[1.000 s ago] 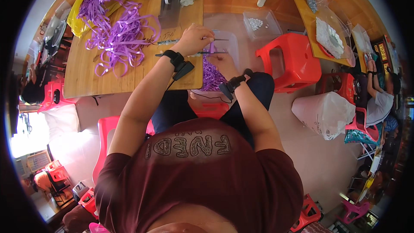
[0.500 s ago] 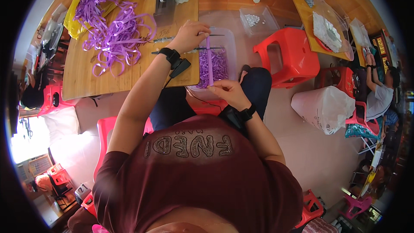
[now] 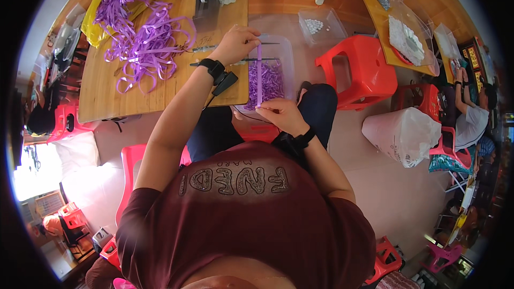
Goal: The person is tying purple ribbons into decorative loops or bows at a workbench.
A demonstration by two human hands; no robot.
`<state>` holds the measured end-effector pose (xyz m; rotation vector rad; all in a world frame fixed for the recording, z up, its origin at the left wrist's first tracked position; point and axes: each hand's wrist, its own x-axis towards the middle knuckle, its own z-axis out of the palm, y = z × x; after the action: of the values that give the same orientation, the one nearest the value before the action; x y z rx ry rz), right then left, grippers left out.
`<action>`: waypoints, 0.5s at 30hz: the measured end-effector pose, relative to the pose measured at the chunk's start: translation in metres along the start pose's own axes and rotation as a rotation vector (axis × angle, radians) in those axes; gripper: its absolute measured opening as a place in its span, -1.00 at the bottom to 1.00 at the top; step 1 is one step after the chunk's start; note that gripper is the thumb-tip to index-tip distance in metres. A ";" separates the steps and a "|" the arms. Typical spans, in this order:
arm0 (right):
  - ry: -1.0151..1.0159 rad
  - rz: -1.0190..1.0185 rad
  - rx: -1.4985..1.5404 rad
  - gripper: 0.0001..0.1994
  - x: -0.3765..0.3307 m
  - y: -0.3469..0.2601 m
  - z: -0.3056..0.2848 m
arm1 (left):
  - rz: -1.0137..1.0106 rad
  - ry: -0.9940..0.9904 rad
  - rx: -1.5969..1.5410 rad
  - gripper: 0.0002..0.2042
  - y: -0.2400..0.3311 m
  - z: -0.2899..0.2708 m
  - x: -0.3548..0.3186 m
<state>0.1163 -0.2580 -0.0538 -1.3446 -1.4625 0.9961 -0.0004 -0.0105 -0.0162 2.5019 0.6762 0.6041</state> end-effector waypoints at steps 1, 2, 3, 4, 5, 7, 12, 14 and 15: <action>0.010 0.068 0.110 -0.87 -0.001 -0.003 0.001 | 0.000 0.000 -0.001 -0.78 -0.001 0.001 0.000; 0.021 0.136 0.221 -0.86 -0.002 -0.005 0.002 | 0.006 0.005 0.000 -0.78 -0.003 0.000 -0.001; 0.021 0.136 0.220 -0.86 -0.003 -0.007 0.002 | 0.011 0.010 0.001 -0.78 -0.004 0.001 -0.001; 0.037 0.162 0.281 -0.86 -0.004 -0.010 0.002 | 0.014 0.010 0.000 -0.78 -0.002 0.001 0.000; 0.052 0.188 0.343 -0.86 -0.003 -0.013 0.000 | 0.003 0.003 -0.011 -0.78 0.000 0.001 0.001; 0.036 0.147 0.278 -0.84 0.000 -0.026 -0.010 | -0.008 0.000 -0.020 -0.78 0.001 0.000 0.001; 0.062 0.119 0.363 -0.78 0.041 -0.085 -0.042 | 0.021 0.037 -0.003 -0.78 -0.006 0.001 -0.001; 0.089 -0.075 0.254 -0.73 0.074 -0.083 -0.061 | -0.014 0.073 -0.093 -0.78 -0.001 0.001 0.003; 0.141 -0.161 0.209 -0.70 0.092 -0.083 -0.066 | -0.055 0.109 -0.182 -0.78 0.001 0.000 0.004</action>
<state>0.1547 -0.1746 0.0526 -1.1060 -1.3004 0.9044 0.0030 -0.0090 -0.0141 2.2881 0.6945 0.7507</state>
